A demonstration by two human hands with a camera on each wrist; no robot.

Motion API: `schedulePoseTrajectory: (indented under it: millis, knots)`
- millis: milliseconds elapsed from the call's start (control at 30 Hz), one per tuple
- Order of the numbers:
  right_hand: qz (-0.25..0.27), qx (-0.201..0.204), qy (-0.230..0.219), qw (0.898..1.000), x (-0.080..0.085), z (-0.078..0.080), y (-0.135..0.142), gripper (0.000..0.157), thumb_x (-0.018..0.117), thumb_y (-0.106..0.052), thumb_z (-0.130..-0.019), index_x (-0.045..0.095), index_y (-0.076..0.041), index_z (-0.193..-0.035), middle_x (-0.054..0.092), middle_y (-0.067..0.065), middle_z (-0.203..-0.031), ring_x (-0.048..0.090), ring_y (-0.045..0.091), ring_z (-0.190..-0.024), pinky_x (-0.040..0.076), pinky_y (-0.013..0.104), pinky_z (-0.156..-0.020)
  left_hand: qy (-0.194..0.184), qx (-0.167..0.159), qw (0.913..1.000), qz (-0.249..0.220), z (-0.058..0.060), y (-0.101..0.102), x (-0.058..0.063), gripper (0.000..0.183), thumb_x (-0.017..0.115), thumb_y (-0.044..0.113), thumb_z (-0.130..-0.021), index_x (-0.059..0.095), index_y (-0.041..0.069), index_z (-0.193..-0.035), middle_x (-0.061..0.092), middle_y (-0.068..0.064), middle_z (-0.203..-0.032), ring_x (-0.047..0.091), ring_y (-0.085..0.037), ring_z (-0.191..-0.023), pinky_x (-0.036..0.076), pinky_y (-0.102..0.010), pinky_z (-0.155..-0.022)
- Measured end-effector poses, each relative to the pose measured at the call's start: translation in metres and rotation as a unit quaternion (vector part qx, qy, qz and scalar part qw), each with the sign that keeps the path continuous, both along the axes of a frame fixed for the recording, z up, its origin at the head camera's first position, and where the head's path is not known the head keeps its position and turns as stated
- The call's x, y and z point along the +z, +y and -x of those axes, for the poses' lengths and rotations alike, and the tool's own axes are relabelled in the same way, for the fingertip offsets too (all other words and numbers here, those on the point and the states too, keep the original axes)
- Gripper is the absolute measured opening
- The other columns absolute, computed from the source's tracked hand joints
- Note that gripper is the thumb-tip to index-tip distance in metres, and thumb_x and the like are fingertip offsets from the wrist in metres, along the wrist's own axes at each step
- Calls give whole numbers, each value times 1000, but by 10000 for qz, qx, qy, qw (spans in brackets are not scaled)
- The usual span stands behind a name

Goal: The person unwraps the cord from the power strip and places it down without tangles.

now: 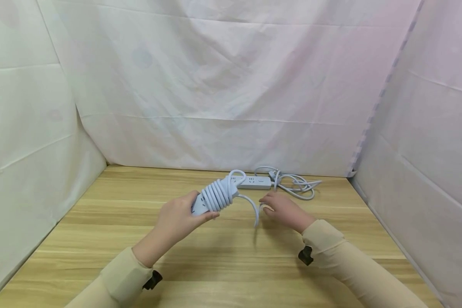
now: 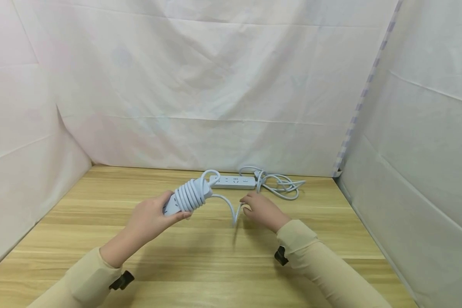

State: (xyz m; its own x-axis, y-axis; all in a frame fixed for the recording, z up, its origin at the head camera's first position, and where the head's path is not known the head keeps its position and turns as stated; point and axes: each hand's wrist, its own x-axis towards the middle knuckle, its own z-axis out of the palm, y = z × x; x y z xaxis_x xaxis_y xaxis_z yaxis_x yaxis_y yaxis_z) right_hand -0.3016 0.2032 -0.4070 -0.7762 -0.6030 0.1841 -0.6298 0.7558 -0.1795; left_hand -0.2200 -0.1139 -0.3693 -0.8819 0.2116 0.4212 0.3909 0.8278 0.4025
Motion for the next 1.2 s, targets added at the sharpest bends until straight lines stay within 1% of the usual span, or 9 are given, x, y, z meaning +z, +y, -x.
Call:
schedulePoseTrajectory:
  millis: [100, 233, 433, 500, 600, 800, 933, 1100, 1200]
  knots:
    - [52, -253, -21, 9997, 5, -5, 0, 27, 62, -13, -93, 65, -2, -118, 63, 13, -116, 59, 32, -109, 47, 47, -91, -2, 27, 10000, -19, 0, 1, 1, 54, 71, 64, -75, 57, 13, -89, 49, 7, -63, 45, -10, -50, 36, -29, -44]
    - [302, -370, 323, 9983, 15, -16, -4, 26, 64, -15, -93, 66, -6, -118, 62, 7, -115, 61, 26, -106, 49, 44, -87, -29, 96, 9999, -77, 0, 2, 2, 54, 72, 63, -75, 57, 13, -89, 49, 6, -63, 45, -10, -50, 36, -29, -44]
    - [769, 319, 1406, 9866, 29, -37, -25, 21, 71, -12, -88, 69, -6, -109, 64, 5, -108, 64, 21, -94, 53, 37, -77, 18, 219, 9997, -101, 0, 1, 4, 53, 72, 63, -76, 57, 13, -88, 49, 6, -63, 45, -11, -50, 36, -29, -44]
    - [854, 595, 1601, 9816, 33, -43, -34, 20, 72, -12, -87, 69, -6, -107, 64, 4, -106, 64, 19, -90, 53, 35, -74, 62, 217, 9997, -123, 1, 1, 5, 54, 72, 62, -76, 58, 12, -90, 50, 5, -63, 45, -11, -50, 36, -29, -43]
    - [953, 886, 1558, 9792, 38, -52, -48, 21, 72, -13, -88, 69, -7, -108, 63, 4, -107, 62, 16, -87, 53, 33, -73, 148, 211, 9995, -165, 1, 0, 5, 54, 73, 62, -76, 58, 11, -90, 50, 5, -63, 45, -10, -49, 36, -29, -43]
    - [1026, 1178, 1043, 9822, 40, -64, -78, 28, 70, -25, -91, 69, -7, -113, 64, 3, -113, 62, 18, -104, 50, 34, -87, 172, 256, 9992, -236, 0, -1, 9, 53, 73, 61, -76, 59, 11, -89, 51, 5, -63, 46, -11, -49, 36, -29, -43]
    - [1307, 1379, 895, 9777, 37, -67, -92, 33, 69, -29, -92, 68, -11, -120, 64, 0, -119, 60, 15, -110, 49, 32, -90, 106, 267, 9991, -319, -1, 1, 11, 54, 73, 61, -76, 60, 11, -91, 52, 4, -64, 47, -11, -50, 37, -29, -44]
    - [1788, 1727, 1322, 9596, 31, -66, -101, 31, 74, -24, -88, 71, -12, -116, 66, 0, -115, 61, 13, -107, 49, 29, -87, 136, 155, 9991, -377, -3, 5, 14, 55, 73, 61, -76, 60, 11, -93, 52, 5, -66, 47, -10, -52, 38, -29, -46]
    - [1940, 1786, 1602, 9512, 30, -65, -104, 28, 77, -19, -85, 72, -11, -112, 68, 1, -111, 63, 12, -101, 50, 28, -83, 247, 103, 9991, -335, -3, 6, 14, 54, 73, 62, -75, 60, 13, -91, 51, 6, -66, 46, -10, -52, 38, -29, -46]
